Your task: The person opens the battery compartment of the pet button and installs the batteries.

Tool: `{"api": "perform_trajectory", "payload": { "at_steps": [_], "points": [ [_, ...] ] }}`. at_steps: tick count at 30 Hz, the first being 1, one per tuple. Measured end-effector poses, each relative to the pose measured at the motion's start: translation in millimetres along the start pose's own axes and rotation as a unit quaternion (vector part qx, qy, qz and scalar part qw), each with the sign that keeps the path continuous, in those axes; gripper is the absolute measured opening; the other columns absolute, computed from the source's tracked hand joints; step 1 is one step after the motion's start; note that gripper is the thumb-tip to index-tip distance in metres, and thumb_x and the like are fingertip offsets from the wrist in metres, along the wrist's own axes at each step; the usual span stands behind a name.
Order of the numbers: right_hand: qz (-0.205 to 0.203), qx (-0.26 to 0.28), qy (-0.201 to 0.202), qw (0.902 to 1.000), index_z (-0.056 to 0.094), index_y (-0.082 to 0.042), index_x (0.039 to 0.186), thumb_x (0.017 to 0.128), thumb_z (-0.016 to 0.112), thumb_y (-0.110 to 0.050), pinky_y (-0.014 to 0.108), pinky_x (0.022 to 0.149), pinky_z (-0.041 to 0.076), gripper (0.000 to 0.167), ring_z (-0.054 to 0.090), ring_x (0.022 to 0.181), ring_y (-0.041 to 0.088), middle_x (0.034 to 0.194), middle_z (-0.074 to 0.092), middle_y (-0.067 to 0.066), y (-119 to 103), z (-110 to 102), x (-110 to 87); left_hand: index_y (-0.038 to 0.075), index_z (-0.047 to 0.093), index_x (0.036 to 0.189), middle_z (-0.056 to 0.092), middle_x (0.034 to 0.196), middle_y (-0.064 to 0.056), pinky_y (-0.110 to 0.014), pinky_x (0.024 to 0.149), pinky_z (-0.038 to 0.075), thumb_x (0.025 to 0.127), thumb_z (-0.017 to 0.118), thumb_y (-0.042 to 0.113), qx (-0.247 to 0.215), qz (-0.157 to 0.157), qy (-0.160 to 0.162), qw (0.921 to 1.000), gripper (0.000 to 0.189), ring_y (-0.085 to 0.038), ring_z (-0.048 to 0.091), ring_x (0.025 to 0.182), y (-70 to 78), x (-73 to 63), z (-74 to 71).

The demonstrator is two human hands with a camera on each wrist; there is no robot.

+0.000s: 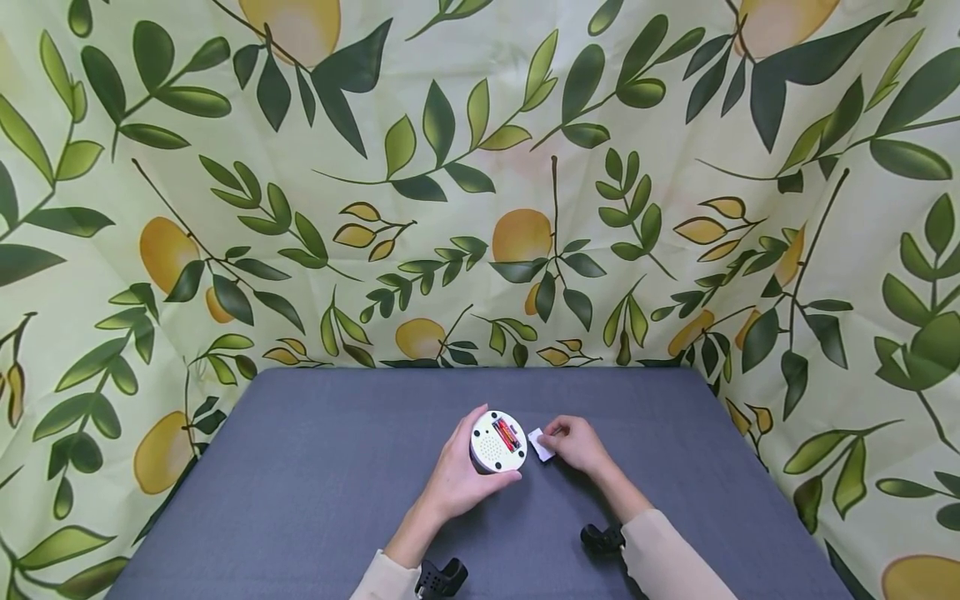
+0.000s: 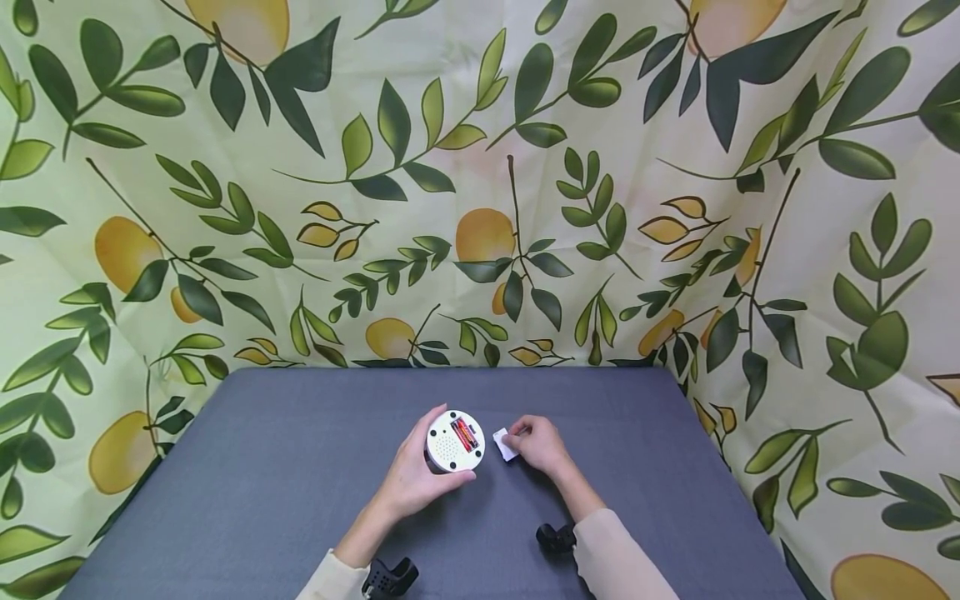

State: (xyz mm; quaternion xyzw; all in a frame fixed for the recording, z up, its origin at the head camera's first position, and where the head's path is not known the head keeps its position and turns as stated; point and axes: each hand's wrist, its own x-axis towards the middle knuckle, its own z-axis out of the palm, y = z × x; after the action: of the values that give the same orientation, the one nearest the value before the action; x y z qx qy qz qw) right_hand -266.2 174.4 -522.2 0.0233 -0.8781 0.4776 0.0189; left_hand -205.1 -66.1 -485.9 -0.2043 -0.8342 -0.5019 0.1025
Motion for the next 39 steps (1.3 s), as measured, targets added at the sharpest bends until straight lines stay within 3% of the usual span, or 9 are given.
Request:
{"api": "perform_trajectory", "payload": {
  "at_steps": [8, 21, 29, 34, 39],
  "points": [
    [0.034, 0.092, -0.001, 0.9952, 0.07, -0.001, 0.086, 0.087, 0.077, -0.008, 0.027, 0.052, 0.045, 0.01, 0.053, 0.057, 0.013, 0.066, 0.059, 0.0, -5, 0, -5.2, 0.016, 0.04, 0.153, 0.053, 0.143, -0.007, -0.051, 0.105, 0.043, 0.068, 0.094, 0.039, -0.002, 0.0, 0.002, 1.0, 0.103, -0.022, 0.053, 0.126, 0.4, 0.0, -0.3],
    [0.052, 0.188, 0.002, 0.9808, 0.071, 0.003, 0.095, 0.089, 0.077, -0.008, 0.028, 0.057, 0.048, 0.013, 0.053, 0.06, 0.016, 0.07, 0.062, 0.002, -14, -10, -11.7, 0.016, 0.039, 0.153, 0.053, 0.142, -0.006, -0.051, 0.104, 0.043, 0.068, 0.094, 0.039, 0.001, 0.001, -0.001, 1.0, 0.103, -0.022, 0.054, 0.124, 0.3, 0.5, -0.3],
    [0.028, 0.192, -0.012, 0.9809, 0.069, 0.008, 0.099, 0.093, 0.071, -0.005, 0.031, 0.061, 0.049, 0.014, 0.055, 0.065, 0.02, 0.076, 0.065, 0.005, -51, -26, -30.5, 0.015, 0.039, 0.153, 0.053, 0.142, -0.006, -0.051, 0.104, 0.043, 0.068, 0.094, 0.039, 0.001, 0.002, -0.002, 1.0, 0.103, -0.021, 0.054, 0.124, 0.0, 0.7, 0.2],
    [0.031, 0.197, -0.013, 0.9799, 0.07, 0.005, 0.103, 0.093, 0.074, -0.009, 0.032, 0.063, 0.05, 0.018, 0.056, 0.067, 0.021, 0.079, 0.067, 0.005, -36, -22, -20.4, 0.015, 0.039, 0.153, 0.053, 0.141, -0.006, -0.051, 0.103, 0.043, 0.069, 0.094, 0.04, -0.001, 0.001, -0.004, 1.0, 0.103, -0.021, 0.054, 0.123, 0.1, 0.6, -0.1],
    [0.015, 0.213, -0.026, 0.9767, 0.07, 0.004, 0.102, 0.091, 0.076, -0.012, 0.031, 0.062, 0.05, 0.021, 0.057, 0.066, 0.018, 0.079, 0.067, 0.004, -41, -24, -22.0, 0.014, 0.039, 0.153, 0.054, 0.141, -0.006, -0.051, 0.103, 0.044, 0.069, 0.093, 0.041, -0.002, 0.0, -0.005, 1.0, 0.103, -0.021, 0.054, 0.122, 0.2, 0.4, -0.5]
  ]
}}
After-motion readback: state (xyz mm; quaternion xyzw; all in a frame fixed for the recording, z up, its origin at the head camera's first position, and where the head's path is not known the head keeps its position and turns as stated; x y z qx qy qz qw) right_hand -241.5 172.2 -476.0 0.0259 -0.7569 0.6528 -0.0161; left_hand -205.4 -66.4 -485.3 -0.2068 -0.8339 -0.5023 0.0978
